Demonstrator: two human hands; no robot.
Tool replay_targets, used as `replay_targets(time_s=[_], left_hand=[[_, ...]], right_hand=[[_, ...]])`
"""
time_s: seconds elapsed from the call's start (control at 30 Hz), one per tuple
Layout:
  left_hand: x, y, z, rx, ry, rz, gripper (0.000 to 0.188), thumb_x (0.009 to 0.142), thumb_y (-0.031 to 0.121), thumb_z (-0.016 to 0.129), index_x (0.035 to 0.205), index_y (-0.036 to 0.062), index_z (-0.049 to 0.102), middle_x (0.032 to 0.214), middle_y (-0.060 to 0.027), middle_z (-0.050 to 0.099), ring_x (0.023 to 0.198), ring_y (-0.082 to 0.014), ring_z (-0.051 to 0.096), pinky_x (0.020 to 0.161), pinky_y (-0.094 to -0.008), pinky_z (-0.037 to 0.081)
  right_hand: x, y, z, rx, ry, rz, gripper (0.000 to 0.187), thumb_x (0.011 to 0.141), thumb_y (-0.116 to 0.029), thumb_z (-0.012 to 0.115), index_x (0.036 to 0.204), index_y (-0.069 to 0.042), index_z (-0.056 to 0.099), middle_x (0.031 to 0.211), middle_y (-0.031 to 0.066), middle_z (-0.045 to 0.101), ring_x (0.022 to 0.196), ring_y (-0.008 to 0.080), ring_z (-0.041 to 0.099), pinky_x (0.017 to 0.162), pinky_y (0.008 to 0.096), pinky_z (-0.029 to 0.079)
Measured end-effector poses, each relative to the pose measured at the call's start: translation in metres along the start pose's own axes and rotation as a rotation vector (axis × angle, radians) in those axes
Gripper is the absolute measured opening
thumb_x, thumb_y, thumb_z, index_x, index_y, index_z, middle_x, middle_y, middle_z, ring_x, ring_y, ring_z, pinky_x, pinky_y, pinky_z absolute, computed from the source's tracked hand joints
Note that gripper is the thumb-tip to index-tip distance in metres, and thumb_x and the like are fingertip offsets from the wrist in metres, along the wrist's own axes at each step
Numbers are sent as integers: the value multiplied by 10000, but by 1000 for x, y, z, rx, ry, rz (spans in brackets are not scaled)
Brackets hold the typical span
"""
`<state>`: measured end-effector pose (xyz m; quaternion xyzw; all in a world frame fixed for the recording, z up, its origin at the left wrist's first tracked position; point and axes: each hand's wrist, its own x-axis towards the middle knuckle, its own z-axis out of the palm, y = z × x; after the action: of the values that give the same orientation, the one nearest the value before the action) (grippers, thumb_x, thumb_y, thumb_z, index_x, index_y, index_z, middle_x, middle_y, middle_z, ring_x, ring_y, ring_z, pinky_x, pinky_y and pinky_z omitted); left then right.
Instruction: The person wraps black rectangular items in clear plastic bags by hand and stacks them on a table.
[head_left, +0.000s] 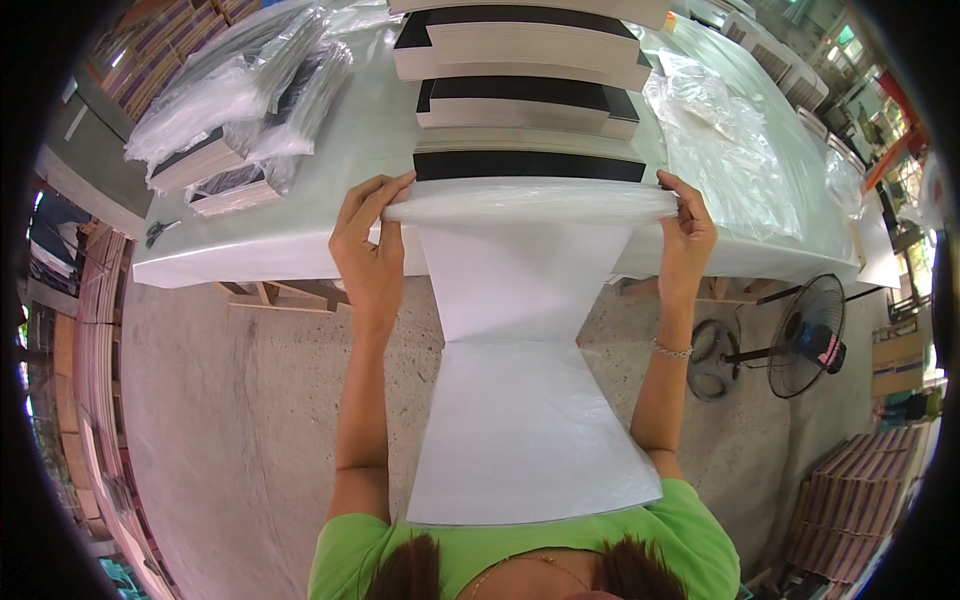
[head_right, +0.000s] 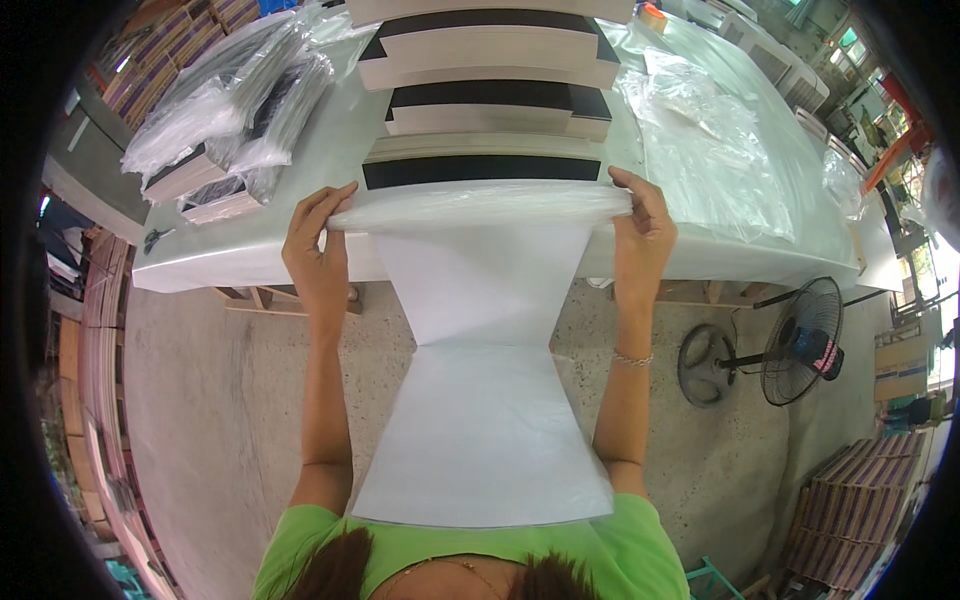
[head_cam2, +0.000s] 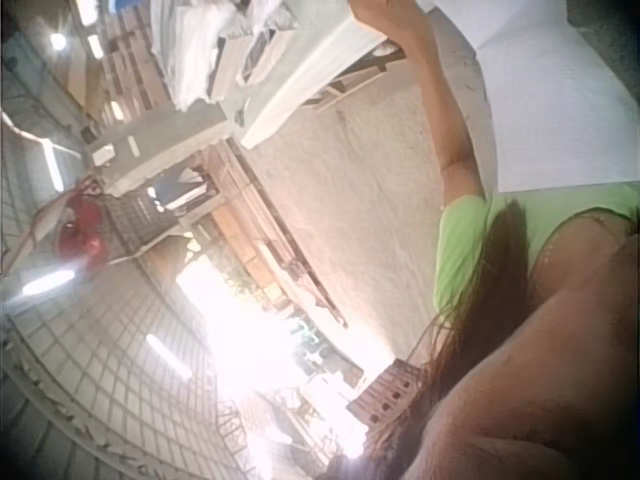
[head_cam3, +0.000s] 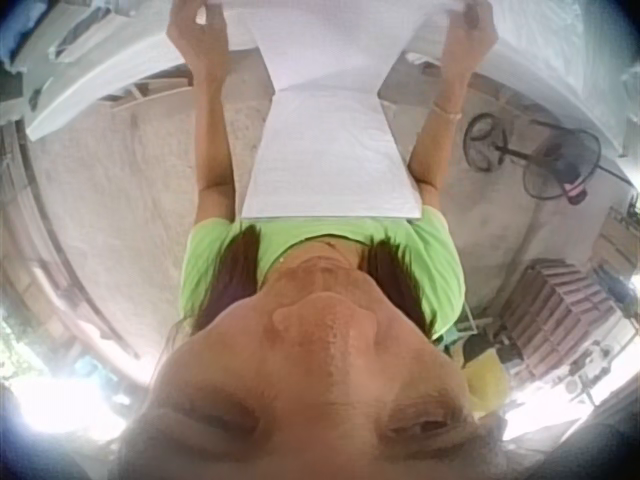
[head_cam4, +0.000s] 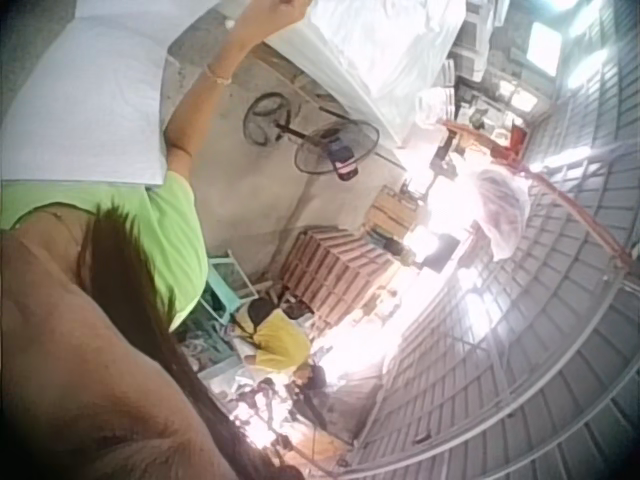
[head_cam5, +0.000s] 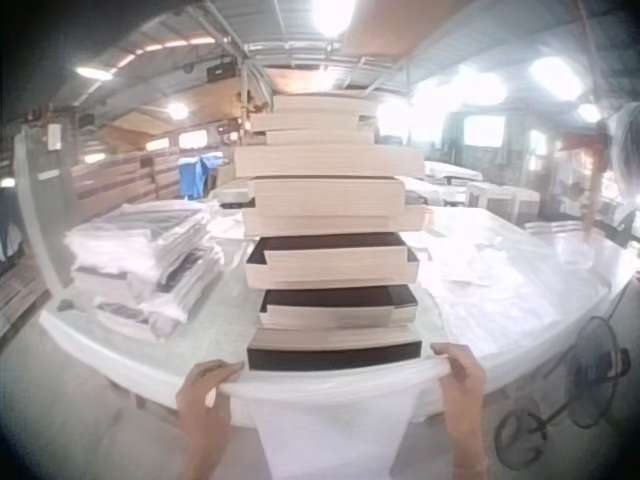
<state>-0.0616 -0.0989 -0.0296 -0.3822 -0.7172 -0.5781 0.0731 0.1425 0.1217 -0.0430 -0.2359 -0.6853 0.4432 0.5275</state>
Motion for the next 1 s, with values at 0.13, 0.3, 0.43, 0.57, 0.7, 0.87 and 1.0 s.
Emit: replay_targets(time_s=[0.13,0.3,0.43,0.57,0.7,0.87,1.0], left_hand=[[-3,4,-6,-281,-69,-118,387,770,-95,442,1107,2,605,1004,-83,590,1027,-176,522,924,-279,373],[-3,10,-14,-1105,-230,-548,448,835,54,444,1279,-7,431,1167,-105,530,1043,-191,511,946,-300,361],[-14,-16,-22,-1376,-384,-792,485,853,107,440,1318,1,351,1182,-116,503,1056,-215,502,946,-336,370],[-62,-60,-26,-1290,-458,-991,431,830,86,457,1245,-7,392,1077,-136,541,1026,-222,525,912,-317,402],[-102,-55,-19,-1030,-425,-1117,324,812,60,493,1128,1,454,989,-131,556,898,-198,563,789,-252,453],[-144,-105,-3,-610,-470,-1168,218,830,164,511,1007,39,537,821,-41,530,743,-114,504,706,-246,421],[-201,-217,15,-382,-549,-1049,286,849,311,504,1014,87,569,837,-5,500,758,-103,434,734,-294,367]], right_hand=[[1,10,-15,285,1,120,397,729,118,453,1090,24,588,956,94,584,864,120,548,804,205,429],[-5,10,-32,936,-75,544,418,776,8,516,1190,16,461,934,120,584,849,178,573,713,234,472],[-22,-9,-27,1096,-119,774,403,811,-45,506,1201,-3,412,889,121,584,816,185,592,664,257,494],[-54,41,-58,1246,-371,885,324,828,-36,499,1146,-12,438,886,129,599,800,185,605,684,271,505],[-90,20,-55,963,-367,1039,248,832,-26,541,1075,-31,488,860,85,600,788,156,607,692,248,499],[-140,78,-64,764,-358,1211,235,833,-26,579,1061,-48,527,890,55,595,860,112,586,736,231,491],[-182,172,-59,613,-319,1268,294,824,-24,575,1111,-43,515,887,53,581,848,134,586,747,252,490]])
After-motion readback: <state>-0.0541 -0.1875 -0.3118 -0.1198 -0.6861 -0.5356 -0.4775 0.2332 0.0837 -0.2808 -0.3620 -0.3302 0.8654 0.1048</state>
